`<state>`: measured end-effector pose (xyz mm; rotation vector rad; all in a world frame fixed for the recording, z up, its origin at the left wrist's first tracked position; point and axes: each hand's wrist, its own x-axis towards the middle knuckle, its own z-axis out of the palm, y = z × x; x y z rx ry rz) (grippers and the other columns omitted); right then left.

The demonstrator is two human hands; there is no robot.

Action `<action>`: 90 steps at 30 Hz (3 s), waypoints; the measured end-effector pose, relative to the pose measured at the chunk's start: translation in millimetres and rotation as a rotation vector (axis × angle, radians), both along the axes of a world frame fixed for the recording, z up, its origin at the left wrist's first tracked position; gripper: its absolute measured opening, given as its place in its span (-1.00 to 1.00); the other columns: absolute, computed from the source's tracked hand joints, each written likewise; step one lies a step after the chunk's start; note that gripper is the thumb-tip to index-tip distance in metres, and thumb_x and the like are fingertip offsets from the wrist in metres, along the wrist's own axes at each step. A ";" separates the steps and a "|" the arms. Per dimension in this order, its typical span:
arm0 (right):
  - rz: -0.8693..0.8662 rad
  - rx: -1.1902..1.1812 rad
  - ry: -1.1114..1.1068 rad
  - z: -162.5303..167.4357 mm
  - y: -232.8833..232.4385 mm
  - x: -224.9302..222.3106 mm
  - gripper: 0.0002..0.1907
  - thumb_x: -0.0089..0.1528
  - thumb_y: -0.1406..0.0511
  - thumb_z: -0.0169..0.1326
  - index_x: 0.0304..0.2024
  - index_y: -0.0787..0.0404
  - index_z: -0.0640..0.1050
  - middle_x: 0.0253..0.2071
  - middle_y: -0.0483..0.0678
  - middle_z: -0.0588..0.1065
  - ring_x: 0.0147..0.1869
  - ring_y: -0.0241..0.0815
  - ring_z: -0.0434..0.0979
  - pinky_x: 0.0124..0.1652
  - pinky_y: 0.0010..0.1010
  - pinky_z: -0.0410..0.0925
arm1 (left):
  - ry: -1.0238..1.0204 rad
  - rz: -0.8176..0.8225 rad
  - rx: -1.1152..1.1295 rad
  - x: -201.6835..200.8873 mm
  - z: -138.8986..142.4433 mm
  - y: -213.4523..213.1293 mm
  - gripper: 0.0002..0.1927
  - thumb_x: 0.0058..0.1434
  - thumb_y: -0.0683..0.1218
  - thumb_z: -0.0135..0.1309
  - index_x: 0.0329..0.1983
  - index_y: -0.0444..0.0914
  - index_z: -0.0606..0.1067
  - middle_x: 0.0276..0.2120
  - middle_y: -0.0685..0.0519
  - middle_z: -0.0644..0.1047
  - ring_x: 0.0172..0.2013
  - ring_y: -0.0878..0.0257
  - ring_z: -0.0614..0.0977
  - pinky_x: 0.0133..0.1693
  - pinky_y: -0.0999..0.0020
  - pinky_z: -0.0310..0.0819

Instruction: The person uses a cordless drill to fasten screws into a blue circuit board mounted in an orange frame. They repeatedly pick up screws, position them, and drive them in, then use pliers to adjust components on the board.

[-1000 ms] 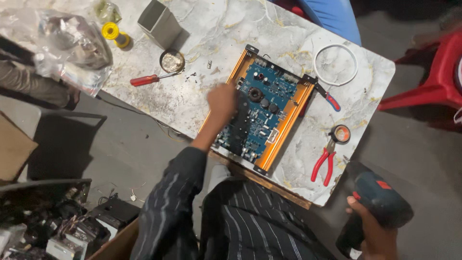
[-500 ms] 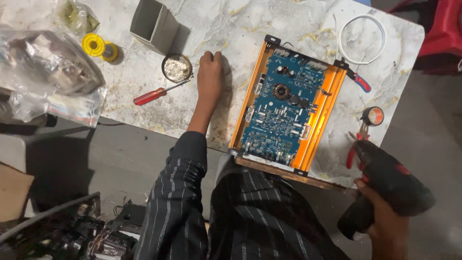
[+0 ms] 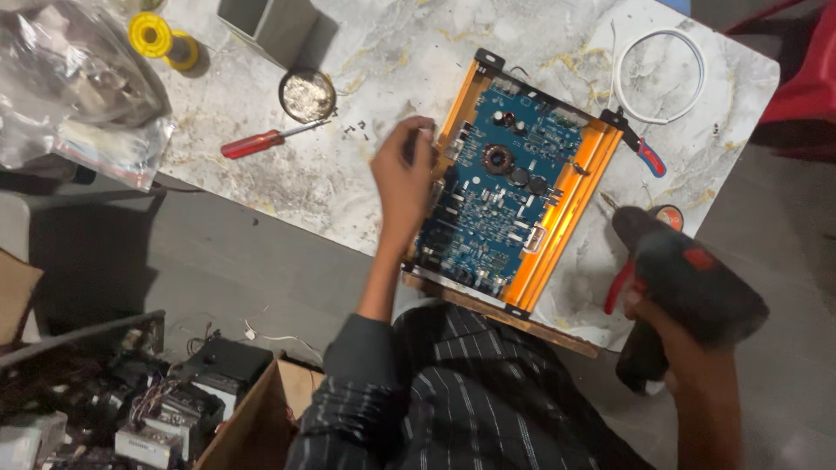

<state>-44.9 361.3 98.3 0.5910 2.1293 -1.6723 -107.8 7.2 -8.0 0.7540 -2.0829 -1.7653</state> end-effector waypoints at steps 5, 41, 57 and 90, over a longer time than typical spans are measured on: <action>0.073 0.042 0.035 -7.4 18.8 -23.5 -0.57 0.12 0.53 0.22 0.04 0.25 0.53 -0.15 -0.15 0.52 -0.11 -0.30 0.51 -0.18 -0.44 0.39 | -0.106 0.087 0.035 -7.6 -5.1 66.1 -0.84 0.29 -0.17 0.12 -0.10 -0.32 0.56 -0.41 -0.03 0.66 -0.43 0.32 0.68 -0.33 0.36 0.55; 0.189 0.321 -0.330 -18.2 12.1 -89.7 -0.61 0.09 0.46 0.25 -0.01 0.29 0.56 -0.14 0.01 0.60 -0.05 -0.17 0.60 -0.06 -0.32 0.43 | -0.221 0.031 -0.705 -40.3 -49.0 89.9 -0.68 0.27 -0.33 0.07 0.11 -0.41 0.50 -0.07 -0.16 0.55 -0.19 -0.06 0.66 -0.18 0.13 0.56; 0.151 0.454 -0.363 -17.9 26.0 -82.3 -0.46 0.03 0.51 0.30 0.08 0.28 0.50 -0.08 0.05 0.57 -0.03 -0.11 0.59 -0.07 -0.22 0.45 | -0.112 0.132 -0.842 -43.2 -47.6 93.9 -0.80 0.41 -0.21 0.14 0.04 -0.40 0.52 -0.08 -0.14 0.57 -0.16 -0.01 0.67 -0.14 0.20 0.59; 0.207 0.192 -0.119 4.6 46.2 -62.5 -0.47 0.04 0.50 0.25 0.10 0.30 0.52 -0.09 -0.04 0.59 -0.03 -0.21 0.60 -0.03 -0.35 0.44 | -0.103 0.236 -0.739 -35.9 -55.6 106.6 -0.80 0.41 -0.21 0.10 0.04 -0.40 0.53 -0.13 -0.17 0.58 -0.19 -0.08 0.67 -0.16 0.11 0.55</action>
